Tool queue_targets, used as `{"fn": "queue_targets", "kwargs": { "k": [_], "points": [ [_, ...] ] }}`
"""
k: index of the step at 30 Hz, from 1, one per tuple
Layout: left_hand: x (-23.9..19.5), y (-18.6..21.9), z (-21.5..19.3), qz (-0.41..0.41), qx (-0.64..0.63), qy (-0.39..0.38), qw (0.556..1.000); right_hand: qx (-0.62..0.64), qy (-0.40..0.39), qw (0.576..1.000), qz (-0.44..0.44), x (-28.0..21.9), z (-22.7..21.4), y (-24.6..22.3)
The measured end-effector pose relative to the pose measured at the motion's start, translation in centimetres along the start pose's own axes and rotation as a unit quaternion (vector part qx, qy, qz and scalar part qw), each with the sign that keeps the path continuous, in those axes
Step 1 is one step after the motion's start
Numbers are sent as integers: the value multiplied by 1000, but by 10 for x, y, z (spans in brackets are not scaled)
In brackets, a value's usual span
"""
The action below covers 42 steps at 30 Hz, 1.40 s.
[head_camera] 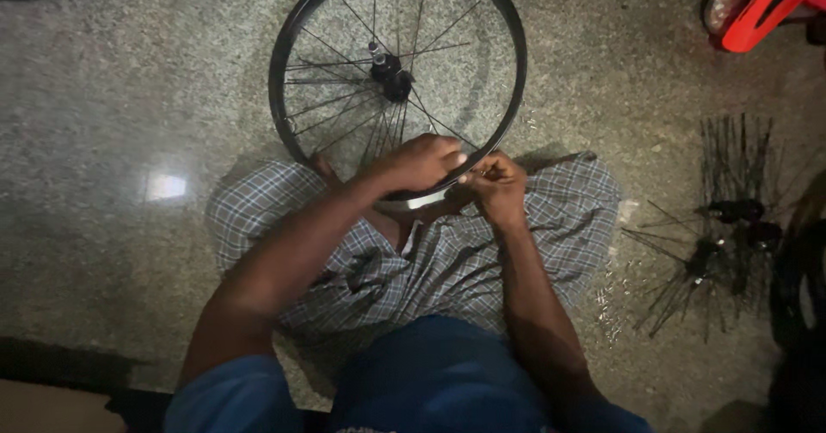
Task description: The person sits on the floor and laces a bicycle wheel by inserting spokes into the hub and rim. They thread the spoke ends through the rim holes and secure them with nipples, working systematically around the wheel.
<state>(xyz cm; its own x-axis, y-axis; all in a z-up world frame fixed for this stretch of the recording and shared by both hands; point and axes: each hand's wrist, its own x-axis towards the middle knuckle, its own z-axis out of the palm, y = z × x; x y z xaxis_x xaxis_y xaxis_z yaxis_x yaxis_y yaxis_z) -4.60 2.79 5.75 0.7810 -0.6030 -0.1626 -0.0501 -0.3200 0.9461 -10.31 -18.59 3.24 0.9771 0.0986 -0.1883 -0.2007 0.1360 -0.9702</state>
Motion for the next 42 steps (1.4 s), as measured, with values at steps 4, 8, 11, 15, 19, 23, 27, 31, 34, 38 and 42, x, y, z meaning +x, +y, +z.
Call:
{"fn": "queue_targets", "kwargs": {
  "k": [4, 8, 11, 15, 19, 23, 27, 31, 34, 38, 42],
  "points": [
    [2, -1, -5, -62, 31, -23, 997, 38, -5, 999, 5, -4, 0, 4],
    [11, -16, -13, 72, -120, -86, 986, -4, -2, 1000, -15, -1, -3, 6],
    [-2, -3, 2, 12, 102, 35, 994, 8, 3, 1000, -2, -5, 0, 5],
    [-1, 4, -6, -93, 14, -44, 995, 6, 4, 1000, 4, -3, 1, 4],
    [-2, -2, -14, -13, -59, -51, 997, 5, 17, 1000, 2, -4, 2, 6],
    [-10, 12, 1, 10, 123, 50, 991, 15, -2, 1000, 15, -6, 2, 3],
    [-6, 11, -17, -100, -9, -76, 992, 31, -8, 999, 21, -10, 2, 4],
    [-8, 12, -20, -35, 39, -62, 997, 45, -2, 999, 19, -6, 4, 4],
    [-10, 19, -8, -22, 104, -6, 994, 36, 10, 998, 40, -10, 4, 4],
    [1, 22, -29, -108, 24, -79, 991, -7, 36, 999, 16, -7, 4, 9],
    [-7, 34, -29, -71, -3, -36, 997, 15, 51, 999, 0, 0, 9, 9]
  ]
}}
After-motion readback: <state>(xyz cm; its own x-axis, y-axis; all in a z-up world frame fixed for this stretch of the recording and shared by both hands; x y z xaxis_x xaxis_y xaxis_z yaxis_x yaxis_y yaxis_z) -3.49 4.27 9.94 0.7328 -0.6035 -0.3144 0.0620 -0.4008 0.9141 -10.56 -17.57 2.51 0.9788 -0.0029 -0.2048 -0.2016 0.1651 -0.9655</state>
